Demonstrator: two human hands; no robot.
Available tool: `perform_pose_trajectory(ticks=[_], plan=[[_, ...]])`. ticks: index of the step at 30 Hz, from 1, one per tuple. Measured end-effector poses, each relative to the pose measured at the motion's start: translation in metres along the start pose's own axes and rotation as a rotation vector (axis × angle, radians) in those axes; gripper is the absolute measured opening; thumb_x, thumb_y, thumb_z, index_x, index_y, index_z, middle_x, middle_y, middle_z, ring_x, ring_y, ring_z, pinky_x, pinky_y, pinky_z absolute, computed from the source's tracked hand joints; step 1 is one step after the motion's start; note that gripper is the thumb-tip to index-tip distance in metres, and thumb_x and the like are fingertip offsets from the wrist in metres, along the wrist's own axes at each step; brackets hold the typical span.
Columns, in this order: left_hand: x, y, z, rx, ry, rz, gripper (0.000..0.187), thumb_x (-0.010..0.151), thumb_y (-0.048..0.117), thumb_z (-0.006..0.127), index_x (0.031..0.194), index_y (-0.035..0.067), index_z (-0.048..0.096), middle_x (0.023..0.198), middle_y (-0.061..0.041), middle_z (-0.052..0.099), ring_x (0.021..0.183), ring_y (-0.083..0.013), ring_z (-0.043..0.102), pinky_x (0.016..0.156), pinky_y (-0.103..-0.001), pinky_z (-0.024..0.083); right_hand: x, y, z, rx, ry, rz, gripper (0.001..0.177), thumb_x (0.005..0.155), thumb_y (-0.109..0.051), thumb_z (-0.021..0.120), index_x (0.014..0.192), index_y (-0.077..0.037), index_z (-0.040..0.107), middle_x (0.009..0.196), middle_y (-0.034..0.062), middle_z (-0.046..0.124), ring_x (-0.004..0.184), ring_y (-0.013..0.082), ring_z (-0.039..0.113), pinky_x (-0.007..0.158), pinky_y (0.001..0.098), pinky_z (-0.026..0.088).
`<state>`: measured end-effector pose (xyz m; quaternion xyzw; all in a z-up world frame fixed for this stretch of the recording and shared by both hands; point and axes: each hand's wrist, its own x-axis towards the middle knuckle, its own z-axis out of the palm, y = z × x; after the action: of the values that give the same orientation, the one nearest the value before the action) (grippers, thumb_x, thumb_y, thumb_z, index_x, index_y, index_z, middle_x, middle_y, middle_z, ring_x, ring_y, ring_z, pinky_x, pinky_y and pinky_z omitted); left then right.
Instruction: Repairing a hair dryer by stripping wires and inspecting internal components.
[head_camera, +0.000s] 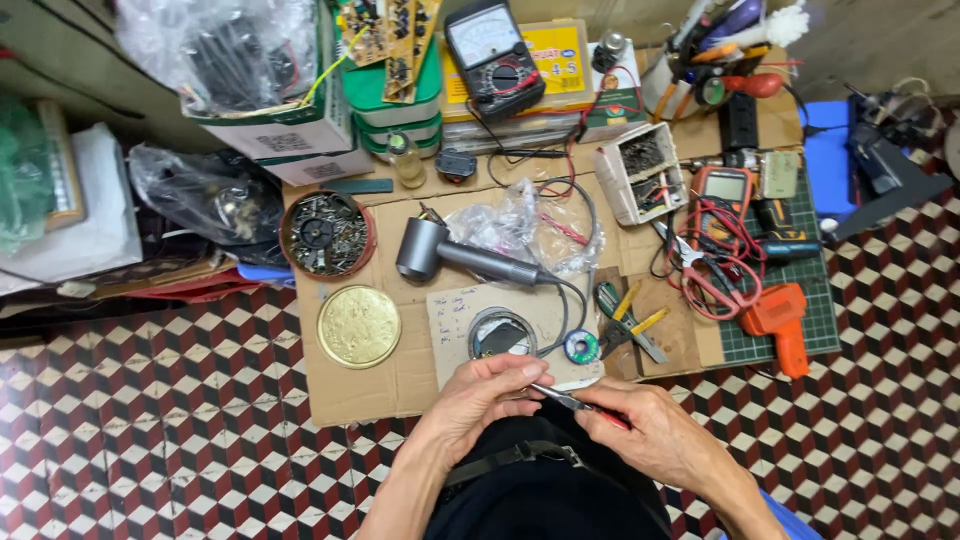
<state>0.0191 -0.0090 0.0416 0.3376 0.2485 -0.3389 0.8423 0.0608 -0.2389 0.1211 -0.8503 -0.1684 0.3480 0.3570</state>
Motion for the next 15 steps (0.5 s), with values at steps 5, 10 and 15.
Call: perform_pose_trajectory(ticks=[5, 10, 15], plan=[[0.021, 0.001, -0.009, -0.075, 0.130, 0.045, 0.031, 0.088, 0.020, 0.076, 0.111, -0.001, 0.074, 0.094, -0.005, 0.074, 0.082, -0.0099, 0.068, 0.076, -0.025, 0.059, -0.003, 0.024, 0.006, 0.248, -0.135, 0.367, 0.036, 0.096, -0.030, 0.057, 0.117, -0.008, 0.076, 0.083, 0.0113, 0.075, 0.069, 0.0214, 0.063, 0.065, 0.0332, 0.050], [0.042, 0.011, -0.002, -0.068, 0.328, 0.268, 0.029, 0.087, 0.017, 0.078, 0.111, -0.001, 0.078, 0.085, 0.001, 0.069, 0.074, -0.0066, 0.060, 0.070, -0.023, 0.054, 0.015, 0.122, 0.013, 1.042, 0.005, 0.499, 0.042, 0.099, -0.025, 0.051, 0.105, 0.009, 0.075, 0.077, 0.0197, 0.075, 0.064, 0.0227, 0.072, 0.062, 0.0302, 0.056], [0.051, 0.006, 0.007, -0.147, 0.284, 0.276, 0.032, 0.087, 0.017, 0.079, 0.111, -0.002, 0.074, 0.086, -0.003, 0.070, 0.075, -0.0090, 0.063, 0.071, -0.024, 0.055, 0.079, 0.130, -0.036, 0.065, 0.288, 0.853, 0.036, 0.098, -0.024, 0.060, 0.128, -0.005, 0.069, 0.093, 0.0188, 0.071, 0.076, 0.0272, 0.067, 0.074, 0.0483, 0.057]])
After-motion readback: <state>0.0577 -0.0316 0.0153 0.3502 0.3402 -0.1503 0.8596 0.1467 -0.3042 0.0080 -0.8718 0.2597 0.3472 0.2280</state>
